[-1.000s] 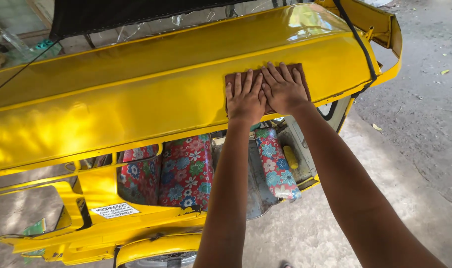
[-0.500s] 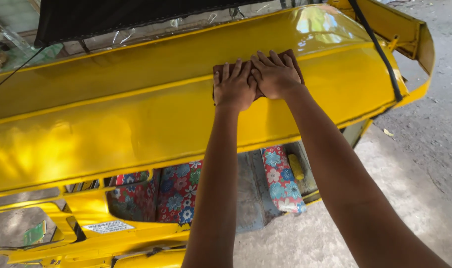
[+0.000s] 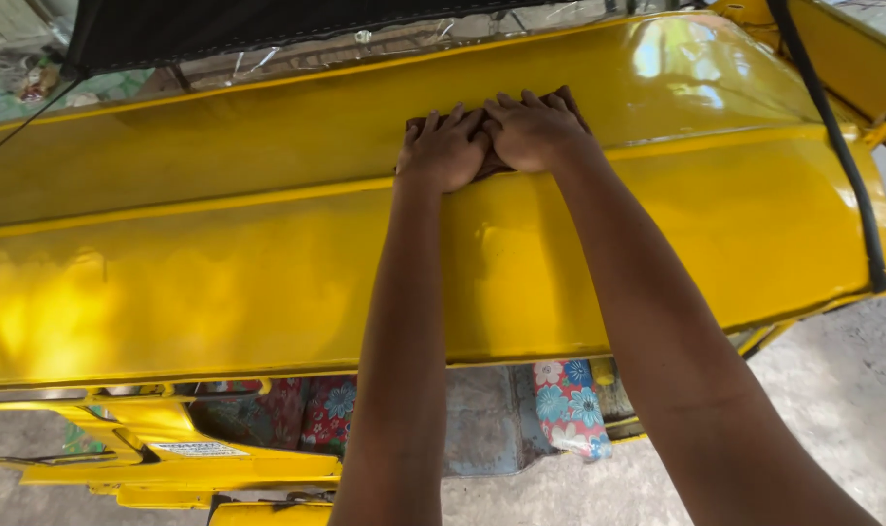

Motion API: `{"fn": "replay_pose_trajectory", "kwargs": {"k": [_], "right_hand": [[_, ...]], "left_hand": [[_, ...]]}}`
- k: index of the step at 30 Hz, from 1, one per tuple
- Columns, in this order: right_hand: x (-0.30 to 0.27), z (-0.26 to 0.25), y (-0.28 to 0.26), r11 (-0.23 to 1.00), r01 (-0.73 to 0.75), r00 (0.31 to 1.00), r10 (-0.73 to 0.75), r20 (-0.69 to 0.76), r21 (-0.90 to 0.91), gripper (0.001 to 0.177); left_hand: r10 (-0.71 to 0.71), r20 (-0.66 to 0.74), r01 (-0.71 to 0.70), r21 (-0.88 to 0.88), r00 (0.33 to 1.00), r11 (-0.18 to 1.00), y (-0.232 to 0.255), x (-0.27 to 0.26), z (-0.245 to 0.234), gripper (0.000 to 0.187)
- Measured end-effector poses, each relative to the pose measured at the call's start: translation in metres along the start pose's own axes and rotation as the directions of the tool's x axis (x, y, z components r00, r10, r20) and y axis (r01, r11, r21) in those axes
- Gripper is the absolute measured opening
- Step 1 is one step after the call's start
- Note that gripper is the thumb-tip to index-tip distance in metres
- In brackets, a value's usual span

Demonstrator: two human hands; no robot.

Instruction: Sanding the yellow roof of a motorized tricycle using sandpaper.

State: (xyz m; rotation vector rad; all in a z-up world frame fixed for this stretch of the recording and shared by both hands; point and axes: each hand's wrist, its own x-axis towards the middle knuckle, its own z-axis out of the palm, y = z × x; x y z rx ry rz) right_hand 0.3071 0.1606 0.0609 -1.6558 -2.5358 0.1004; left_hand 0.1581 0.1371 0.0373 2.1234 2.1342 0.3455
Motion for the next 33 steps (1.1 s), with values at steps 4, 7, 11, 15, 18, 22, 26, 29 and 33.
{"fn": "replay_pose_trajectory", "kwargs": {"k": [4, 7, 11, 15, 18, 22, 26, 29, 33], "right_hand": [[0.016, 0.003, 0.003, 1.0, 0.024, 1.0, -0.024, 0.008, 0.003, 0.062], [0.024, 0.006, 0.004, 0.999, 0.034, 0.999, -0.033, 0.025, -0.04, 0.063], [0.019, 0.011, 0.003, 0.997, 0.039, 0.999, -0.038, 0.02, -0.073, 0.064], [-0.008, 0.005, -0.013, 0.996, 0.009, 1.0, -0.007, 0.015, -0.084, 0.065], [-0.025, 0.017, -0.022, 0.998, -0.03, 0.998, 0.027, -0.062, -0.06, 0.062], [-0.063, 0.022, -0.052, 0.992, -0.093, 0.992, 0.085, -0.095, -0.08, 0.063], [-0.098, 0.041, -0.086, 0.995, -0.097, 0.98, 0.092, -0.177, -0.022, 0.064], [-0.124, 0.058, -0.117, 0.996, -0.081, 0.968, 0.071, -0.24, -0.032, 0.064], [-0.163, 0.084, -0.155, 0.993, -0.037, 0.933, -0.007, -0.36, -0.115, 0.062]], "left_hand": [[0.006, 0.009, -0.006, 0.017, 1.0, 1.0, -0.006, 0.014, 0.001, 0.064], [-0.012, 0.023, 0.011, 0.053, 1.0, 0.999, -0.006, 0.015, 0.0, 0.064], [0.006, 0.014, -0.007, 0.059, 1.0, 0.998, -0.006, 0.005, 0.002, 0.064], [0.036, -0.003, -0.036, 0.074, 0.999, 0.997, -0.008, -0.016, -0.002, 0.064], [0.064, -0.04, -0.061, 0.06, 0.997, 0.996, -0.013, -0.045, -0.008, 0.062], [0.12, -0.071, -0.112, 0.105, 0.99, 0.988, -0.028, -0.075, -0.002, 0.061], [0.18, -0.137, -0.169, 0.089, 0.974, 0.982, -0.056, -0.112, 0.011, 0.061], [0.21, -0.224, -0.195, 0.086, 0.952, 0.977, -0.079, -0.152, 0.02, 0.06], [0.225, -0.33, -0.206, 0.09, 0.917, 0.974, -0.106, -0.206, 0.027, 0.061]]}}
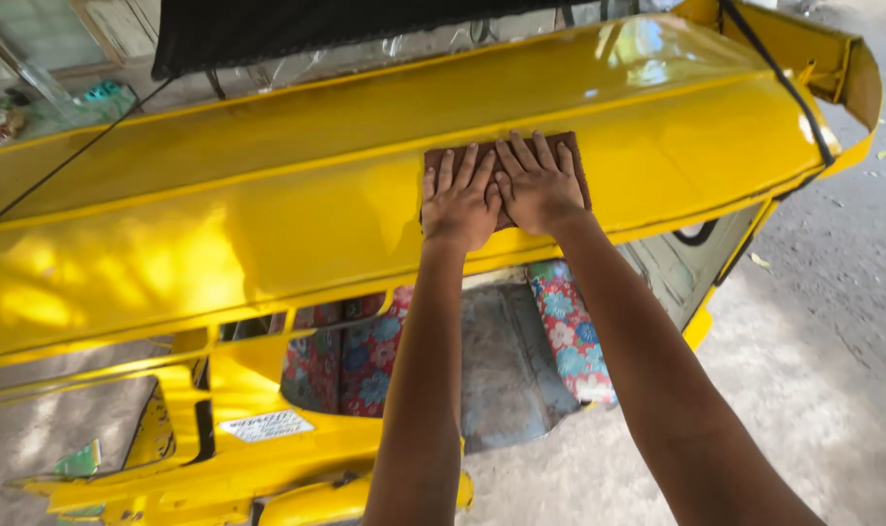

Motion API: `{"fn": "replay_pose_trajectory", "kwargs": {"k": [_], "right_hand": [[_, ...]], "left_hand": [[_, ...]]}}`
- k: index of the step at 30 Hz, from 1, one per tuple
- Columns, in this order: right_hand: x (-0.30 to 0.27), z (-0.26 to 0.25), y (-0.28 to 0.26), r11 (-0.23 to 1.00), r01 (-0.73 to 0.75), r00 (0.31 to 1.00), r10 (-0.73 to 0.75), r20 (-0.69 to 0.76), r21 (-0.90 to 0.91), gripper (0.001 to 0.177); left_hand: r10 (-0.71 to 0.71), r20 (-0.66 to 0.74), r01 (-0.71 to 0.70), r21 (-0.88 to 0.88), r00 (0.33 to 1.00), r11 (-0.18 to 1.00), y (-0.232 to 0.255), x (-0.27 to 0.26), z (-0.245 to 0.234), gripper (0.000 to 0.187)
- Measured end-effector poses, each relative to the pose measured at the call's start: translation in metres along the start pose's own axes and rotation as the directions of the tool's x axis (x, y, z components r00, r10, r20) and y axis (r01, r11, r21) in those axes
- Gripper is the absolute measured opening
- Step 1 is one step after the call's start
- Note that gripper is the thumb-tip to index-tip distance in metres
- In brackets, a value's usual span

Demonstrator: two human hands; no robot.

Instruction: Sanding the yellow roof of a motorized tricycle using sandpaper.

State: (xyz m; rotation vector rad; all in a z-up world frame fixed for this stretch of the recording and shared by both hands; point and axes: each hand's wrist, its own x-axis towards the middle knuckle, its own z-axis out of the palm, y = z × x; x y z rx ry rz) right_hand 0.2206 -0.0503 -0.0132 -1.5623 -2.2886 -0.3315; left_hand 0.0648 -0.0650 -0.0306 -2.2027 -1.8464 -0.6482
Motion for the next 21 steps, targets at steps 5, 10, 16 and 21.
{"fn": "replay_pose_trajectory", "kwargs": {"k": [5, 10, 16, 21], "right_hand": [[-0.018, 0.005, -0.025, 1.0, 0.008, 1.0, -0.008, -0.024, 0.008, 0.064], [-0.013, 0.009, -0.023, 0.999, 0.006, 0.999, -0.004, -0.054, 0.037, 0.062], [0.023, 0.011, -0.02, 1.0, 0.025, 0.996, -0.024, -0.09, 0.0, 0.06], [0.068, 0.017, -0.012, 0.998, 0.069, 0.996, -0.069, -0.064, 0.003, 0.06]], "left_hand": [[0.022, -0.092, -0.024, -0.017, 0.996, 1.0, -0.017, -0.028, 0.008, 0.061], [0.021, -0.111, -0.026, -0.052, 0.994, 0.998, -0.019, -0.023, 0.008, 0.06], [0.025, -0.118, -0.03, -0.04, 0.993, 0.999, -0.034, 0.011, 0.011, 0.059], [-0.029, 0.062, 0.03, -0.016, 0.998, 0.999, -0.048, 0.055, 0.001, 0.062]]}}
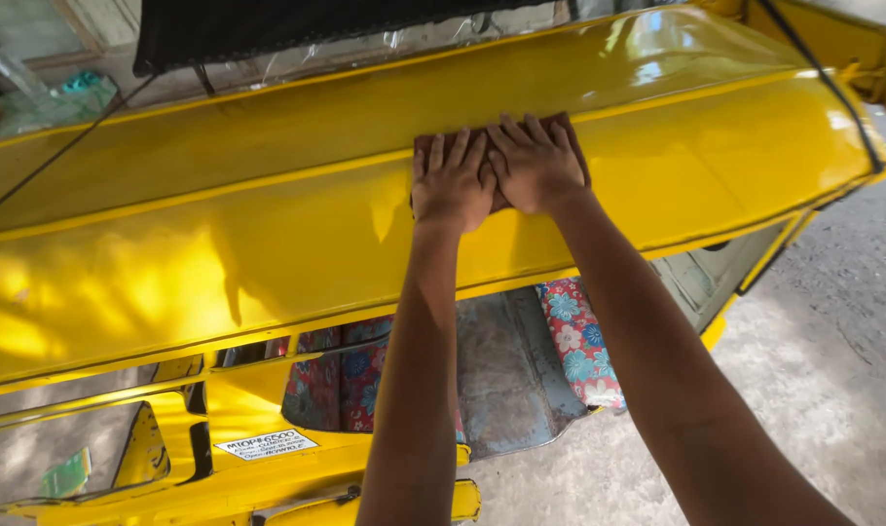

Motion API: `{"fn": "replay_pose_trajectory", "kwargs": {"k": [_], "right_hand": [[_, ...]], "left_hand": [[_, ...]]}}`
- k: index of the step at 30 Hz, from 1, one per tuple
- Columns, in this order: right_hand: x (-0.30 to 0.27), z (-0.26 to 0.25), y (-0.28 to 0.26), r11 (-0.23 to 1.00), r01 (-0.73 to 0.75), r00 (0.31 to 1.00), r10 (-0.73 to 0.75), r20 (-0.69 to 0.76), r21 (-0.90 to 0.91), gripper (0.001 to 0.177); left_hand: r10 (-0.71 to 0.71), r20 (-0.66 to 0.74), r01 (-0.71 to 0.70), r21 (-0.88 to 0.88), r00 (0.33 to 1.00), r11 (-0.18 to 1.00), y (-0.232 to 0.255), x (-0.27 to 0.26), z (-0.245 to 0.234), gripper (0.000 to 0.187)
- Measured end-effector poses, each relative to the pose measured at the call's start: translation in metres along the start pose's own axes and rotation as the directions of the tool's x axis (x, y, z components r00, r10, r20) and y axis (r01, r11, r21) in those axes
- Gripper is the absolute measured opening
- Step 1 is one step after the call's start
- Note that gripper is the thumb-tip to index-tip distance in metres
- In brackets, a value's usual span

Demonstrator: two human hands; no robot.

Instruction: Sanding the yellow roof of a motorized tricycle using sandpaper.

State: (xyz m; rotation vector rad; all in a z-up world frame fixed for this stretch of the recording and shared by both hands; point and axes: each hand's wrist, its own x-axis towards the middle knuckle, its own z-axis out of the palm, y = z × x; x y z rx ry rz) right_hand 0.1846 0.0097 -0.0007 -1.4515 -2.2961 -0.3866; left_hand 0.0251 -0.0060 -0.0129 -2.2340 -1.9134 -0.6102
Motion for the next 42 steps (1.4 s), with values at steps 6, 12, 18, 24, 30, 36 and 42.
{"fn": "replay_pose_trajectory", "kwargs": {"k": [6, 12, 18, 24, 30, 36, 42], "right_hand": [[0.064, -0.002, 0.004, 0.994, -0.076, 0.962, 0.053, 0.268, 0.076, 0.06], [0.121, 0.011, 0.01, 0.995, -0.074, 0.918, 0.042, 0.394, 0.067, 0.062], [0.153, 0.03, 0.01, 0.994, -0.075, 0.899, 0.033, 0.437, 0.079, 0.064], [0.148, 0.007, -0.003, 0.997, 0.043, 0.856, -0.002, 0.517, -0.067, 0.061], [0.127, 0.012, -0.018, 0.997, -0.082, 0.868, 0.076, 0.491, -0.01, 0.069], [0.077, 0.004, -0.07, 0.99, -0.137, 0.925, 0.135, 0.355, -0.019, 0.063], [0.027, 0.01, -0.14, 0.992, -0.126, 0.973, 0.122, 0.197, 0.006, 0.066]], "left_hand": [[-0.056, 0.112, 0.056, -0.001, 0.992, 0.998, -0.02, 0.049, -0.004, 0.06], [-0.098, 0.161, 0.096, 0.022, 0.982, 0.995, -0.041, 0.097, 0.004, 0.06], [-0.167, 0.227, 0.17, 0.01, 0.959, 0.985, -0.055, 0.123, 0.005, 0.061], [-0.172, 0.308, 0.159, 0.069, 0.936, 0.985, -0.05, 0.113, -0.016, 0.068], [-0.09, 0.263, 0.073, 0.075, 0.961, 0.995, -0.069, 0.091, -0.006, 0.062], [-0.037, 0.171, 0.03, 0.042, 0.985, 0.999, -0.084, 0.024, -0.029, 0.062], [0.002, 0.065, -0.004, 0.027, 0.998, 1.0, -0.124, -0.041, -0.029, 0.063]]}}
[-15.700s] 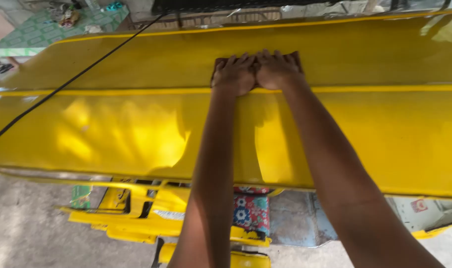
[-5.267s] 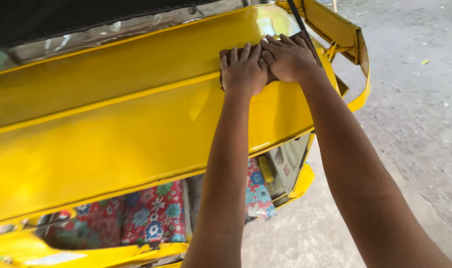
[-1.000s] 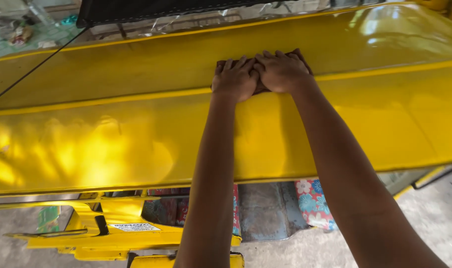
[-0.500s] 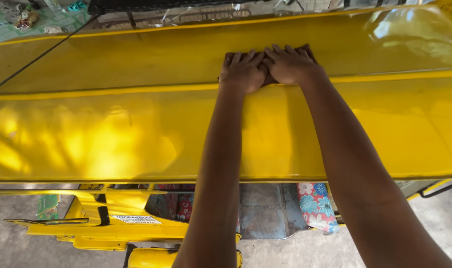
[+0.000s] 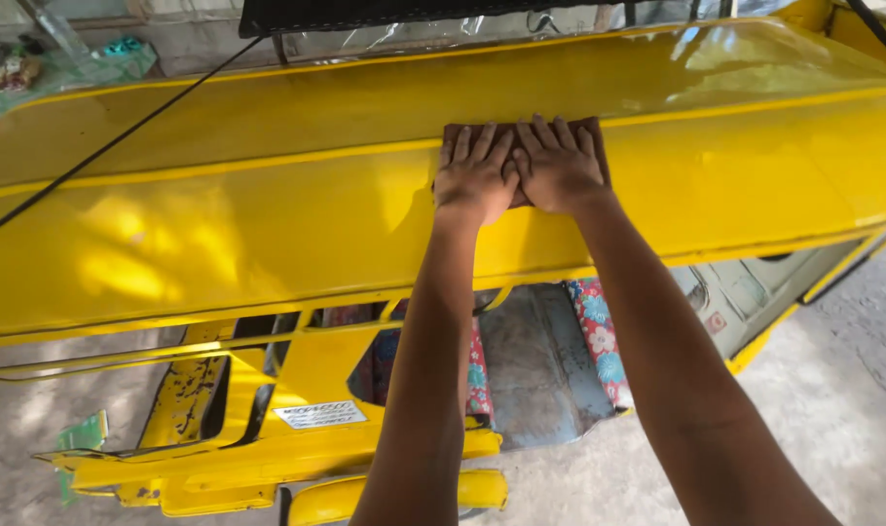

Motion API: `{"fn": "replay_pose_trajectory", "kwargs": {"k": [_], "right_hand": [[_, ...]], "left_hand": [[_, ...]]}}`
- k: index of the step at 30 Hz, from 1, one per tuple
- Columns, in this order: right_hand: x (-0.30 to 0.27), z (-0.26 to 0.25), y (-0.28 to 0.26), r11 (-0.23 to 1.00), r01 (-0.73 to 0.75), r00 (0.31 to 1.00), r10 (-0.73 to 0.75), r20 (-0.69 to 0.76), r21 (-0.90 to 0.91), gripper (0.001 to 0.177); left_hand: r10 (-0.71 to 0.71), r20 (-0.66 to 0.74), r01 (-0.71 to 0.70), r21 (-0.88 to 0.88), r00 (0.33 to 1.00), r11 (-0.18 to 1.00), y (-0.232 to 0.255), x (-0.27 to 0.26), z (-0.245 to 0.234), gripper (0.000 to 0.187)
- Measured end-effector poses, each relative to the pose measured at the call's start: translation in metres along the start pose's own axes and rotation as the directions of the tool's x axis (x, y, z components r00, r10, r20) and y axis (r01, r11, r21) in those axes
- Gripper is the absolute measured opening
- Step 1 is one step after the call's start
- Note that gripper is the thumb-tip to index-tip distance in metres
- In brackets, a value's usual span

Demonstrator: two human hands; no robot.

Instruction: Sanding the yellow roof of a motorized tricycle using sandpaper.

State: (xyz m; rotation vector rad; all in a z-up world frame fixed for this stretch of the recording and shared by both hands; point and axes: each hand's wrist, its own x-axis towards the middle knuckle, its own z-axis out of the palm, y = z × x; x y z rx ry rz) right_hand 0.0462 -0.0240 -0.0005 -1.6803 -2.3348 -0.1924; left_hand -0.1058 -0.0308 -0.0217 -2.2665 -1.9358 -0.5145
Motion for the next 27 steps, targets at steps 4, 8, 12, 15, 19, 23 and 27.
{"fn": "replay_pose_trajectory", "kwargs": {"k": [4, 8, 12, 15, 19, 23, 27], "right_hand": [[-0.033, 0.012, -0.041, 0.999, 0.018, 0.997, -0.015, -0.081, 0.036, 0.064], [-0.061, 0.017, -0.073, 0.997, 0.069, 0.99, -0.066, -0.122, 0.024, 0.065], [-0.076, 0.017, -0.091, 0.995, 0.097, 0.985, -0.092, -0.146, 0.024, 0.065], [-0.072, 0.018, -0.092, 0.996, 0.081, 0.988, -0.077, -0.133, 0.027, 0.064], [-0.058, 0.014, -0.096, 0.997, 0.064, 0.989, -0.059, -0.135, 0.037, 0.064], [-0.025, 0.009, -0.1, 0.999, 0.039, 0.995, -0.036, -0.091, 0.031, 0.063], [0.013, 0.006, -0.105, 1.0, 0.028, 1.0, -0.028, -0.006, 0.011, 0.063]], "left_hand": [[0.004, -0.111, -0.005, -0.008, 0.994, 1.0, -0.024, -0.052, 0.003, 0.062], [-0.002, -0.176, -0.005, -0.039, 0.984, 0.999, -0.042, -0.096, -0.001, 0.061], [-0.012, -0.218, 0.011, -0.003, 0.976, 1.0, -0.052, -0.114, 0.004, 0.059], [0.009, -0.248, -0.01, 0.0, 0.969, 1.0, -0.055, -0.108, 0.009, 0.061], [-0.005, -0.234, 0.002, -0.012, 0.972, 1.0, -0.06, -0.098, -0.002, 0.059], [-0.032, -0.161, 0.031, -0.004, 0.986, 1.0, -0.073, -0.07, -0.012, 0.061], [-0.057, -0.078, 0.055, -0.032, 0.995, 0.998, -0.094, -0.032, -0.014, 0.062]]}}
